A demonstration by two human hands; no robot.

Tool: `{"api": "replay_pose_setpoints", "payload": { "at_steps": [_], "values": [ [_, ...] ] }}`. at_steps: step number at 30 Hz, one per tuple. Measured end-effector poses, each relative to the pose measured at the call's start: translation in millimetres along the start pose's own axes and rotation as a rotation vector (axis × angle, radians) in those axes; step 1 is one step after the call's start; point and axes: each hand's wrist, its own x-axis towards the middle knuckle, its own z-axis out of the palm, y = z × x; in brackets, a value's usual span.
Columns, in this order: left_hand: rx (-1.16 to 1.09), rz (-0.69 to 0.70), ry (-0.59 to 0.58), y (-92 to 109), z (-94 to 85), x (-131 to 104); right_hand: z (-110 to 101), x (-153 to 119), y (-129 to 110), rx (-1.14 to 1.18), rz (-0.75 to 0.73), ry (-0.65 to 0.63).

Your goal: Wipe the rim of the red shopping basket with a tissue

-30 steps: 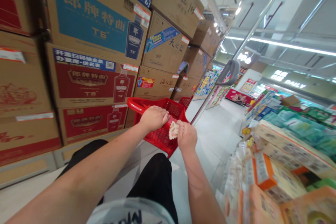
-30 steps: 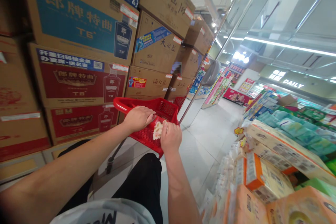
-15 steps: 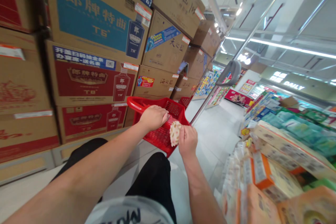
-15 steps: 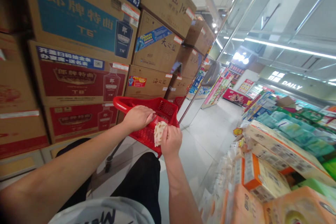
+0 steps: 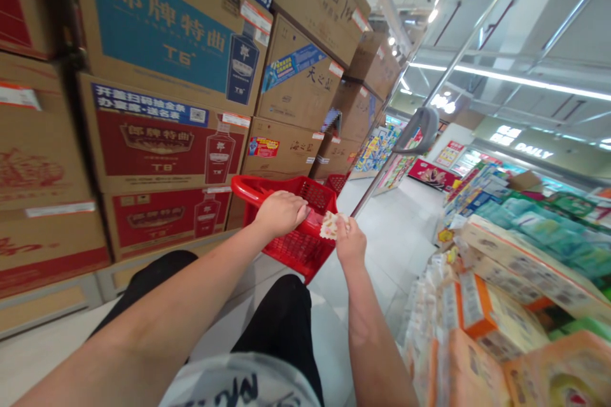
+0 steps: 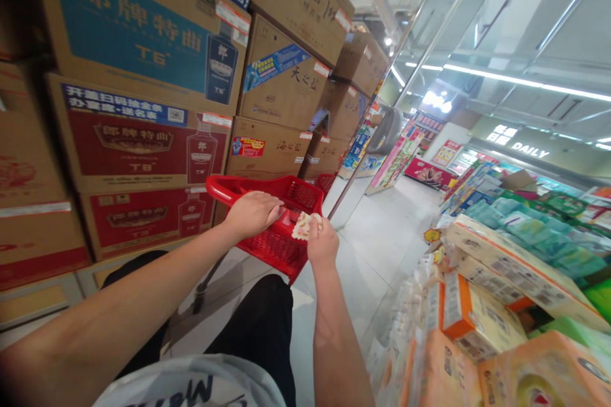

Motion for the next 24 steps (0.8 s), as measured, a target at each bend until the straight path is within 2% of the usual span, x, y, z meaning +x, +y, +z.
{"api": "replay_pose_setpoints", "payload": {
  "at_steps": [2, 5, 8, 12, 13, 15, 17, 19, 21, 24],
  "values": [
    [0.003, 0.003, 0.0, 1.5, -0.1, -0.1, 6.5, -9.0, 6.9, 0.061, -0.03, 0.119],
    [0.004, 0.002, 0.001, 1.1, -1.1, -1.4, 13.7, -29.8, 15.4, 0.134, -0.172, 0.293],
    [-0.005, 0.006, -0.009, -1.4, -3.0, -3.0, 4.7, -27.1, 15.6, 0.094, -0.226, 0.217],
    [-0.028, 0.006, -0.014, -2.1, -4.5, -3.0, -9.1, -2.6, 11.8, 0.07, -0.034, 0.007],
    [-0.031, 0.005, -0.013, -1.6, -4.5, -2.7, -7.3, -2.5, 12.6, 0.114, 0.008, 0.008],
    [-0.031, 0.006, -0.012, -0.9, -4.1, -2.4, 2.7, -13.5, 16.5, 0.232, 0.047, 0.096],
    [-0.022, 0.009, -0.009, -1.5, -3.7, -2.4, 14.9, -32.4, 22.4, 0.317, 0.024, 0.227],
    [-0.01, 0.009, -0.01, -3.6, -3.6, -2.4, 21.5, -46.5, 27.8, 0.317, -0.029, 0.275],
    [-0.001, 0.012, -0.019, -6.6, -3.9, -2.3, 19.4, -47.3, 29.8, 0.291, -0.037, 0.253],
    [0.002, 0.015, -0.035, -10.3, -4.4, -1.5, 9.8, -30.0, 25.2, 0.289, 0.045, 0.132]
  ]
}}
